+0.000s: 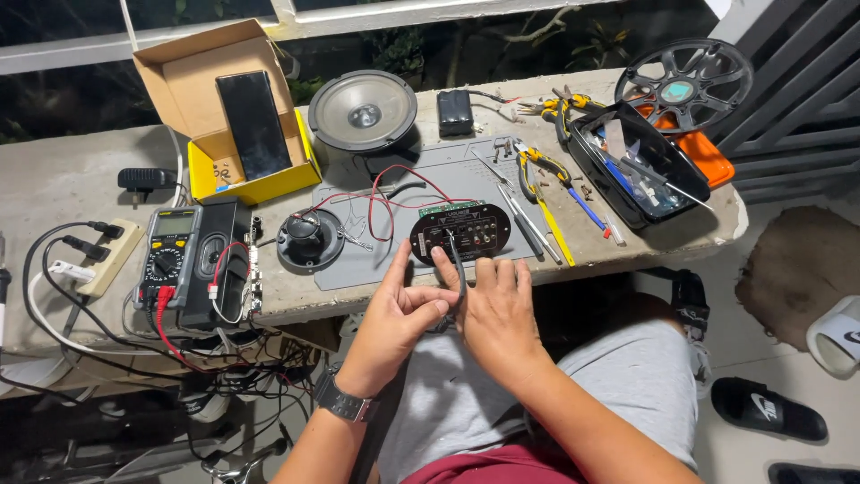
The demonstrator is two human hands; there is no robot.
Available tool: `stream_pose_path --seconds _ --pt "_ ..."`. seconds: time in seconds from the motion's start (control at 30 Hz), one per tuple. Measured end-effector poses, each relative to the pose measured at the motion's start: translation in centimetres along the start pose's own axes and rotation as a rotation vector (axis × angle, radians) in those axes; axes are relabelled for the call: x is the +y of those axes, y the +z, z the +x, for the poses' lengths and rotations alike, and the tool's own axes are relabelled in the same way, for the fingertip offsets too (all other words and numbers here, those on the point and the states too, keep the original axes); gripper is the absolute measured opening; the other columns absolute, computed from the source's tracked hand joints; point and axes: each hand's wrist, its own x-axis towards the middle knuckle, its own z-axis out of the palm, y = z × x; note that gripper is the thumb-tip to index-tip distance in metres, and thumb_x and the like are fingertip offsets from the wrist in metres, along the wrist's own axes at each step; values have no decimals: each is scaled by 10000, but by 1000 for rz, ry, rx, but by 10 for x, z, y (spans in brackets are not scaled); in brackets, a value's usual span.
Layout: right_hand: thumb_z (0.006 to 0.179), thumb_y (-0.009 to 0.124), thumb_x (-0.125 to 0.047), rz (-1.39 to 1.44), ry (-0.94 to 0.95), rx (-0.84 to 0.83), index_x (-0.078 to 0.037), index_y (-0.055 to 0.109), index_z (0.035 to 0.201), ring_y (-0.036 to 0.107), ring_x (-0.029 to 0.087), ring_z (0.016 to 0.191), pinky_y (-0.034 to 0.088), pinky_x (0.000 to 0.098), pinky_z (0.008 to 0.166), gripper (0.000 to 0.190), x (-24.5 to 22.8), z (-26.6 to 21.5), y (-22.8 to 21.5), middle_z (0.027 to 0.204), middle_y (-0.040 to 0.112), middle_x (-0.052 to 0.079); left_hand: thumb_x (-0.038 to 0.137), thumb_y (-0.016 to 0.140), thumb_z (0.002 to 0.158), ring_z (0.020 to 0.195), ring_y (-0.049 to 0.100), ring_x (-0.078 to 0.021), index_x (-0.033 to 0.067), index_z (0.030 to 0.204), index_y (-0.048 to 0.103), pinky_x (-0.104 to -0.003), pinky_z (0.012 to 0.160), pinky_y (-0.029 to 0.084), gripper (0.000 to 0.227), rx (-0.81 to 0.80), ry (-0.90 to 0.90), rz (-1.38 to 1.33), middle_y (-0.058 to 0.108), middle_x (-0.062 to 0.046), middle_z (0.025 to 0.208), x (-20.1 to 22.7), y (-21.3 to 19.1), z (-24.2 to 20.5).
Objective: The person handles a small black electronic device, turning it over to inspect both sides. They then connect a power adapter to a multimeter and plug it into a wall socket. Finally, they use the multimeter probes to test points on the device's circuit board.
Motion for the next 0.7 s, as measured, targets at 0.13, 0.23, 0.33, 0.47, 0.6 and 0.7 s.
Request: stream_pose_path --seconds 0.13,0.23,0.33,0.47,0.6,0.7 --pt "867 859 -382 -10 -12 16 -355 201 1897 563 403 1180 382 734 1182 1222 0 1 8 1180 569 116 -124 734 978 853 781 -126 132 1883 16 -204 758 688 1183 0 -3 4 874 -282 1116 2 0 -1" --pt "888 852 -380 -13 -3 26 -355 185 1903 577 392 1171 383 721 1194 1215 -1 0 2 1183 579 112 -118 734 980 859 776 -123 130 1883 15 -205 761 680 1181 -3 -4 -5 874 -280 1112 3 -1 -1" --pt "902 846 -372 -5 -3 36 -349 210 1898 586 403 1178 387 728 1189 1182 0 -1 1 1194 591 129 -125 724 982 856 779 -132 137 1883 24 -213 752 681 1171 0 -12 -4 873 -286 1112 5 1 -1" --pt "894 849 -378 -13 -8 69 -352 217 1896 586 406 1178 403 733 1187 1185 0 -2 6 1213 592 142 -128 724 982 838 761 -123 142 1883 14 -212 736 667 1179 1 -18 -4 872 -288 1109 8 0 -2" --pt "878 852 -380 -27 -6 103 -365 226 1893 585 408 1172 412 734 1190 1192 -1 -2 9 1202 589 140 -122 731 981 824 757 -112 145 1884 22 -201 716 656 1179 -1 -16 -7 873 -282 1108 6 -1 -2" --pt "859 867 -383 -28 -7 101 -365 240 1891 592 407 1178 410 732 1186 1207 -1 0 13 1205 593 134 -128 727 980 813 752 -106 142 1885 31 -197 703 651 1173 0 -13 -3 873 -286 1102 8 0 -3"
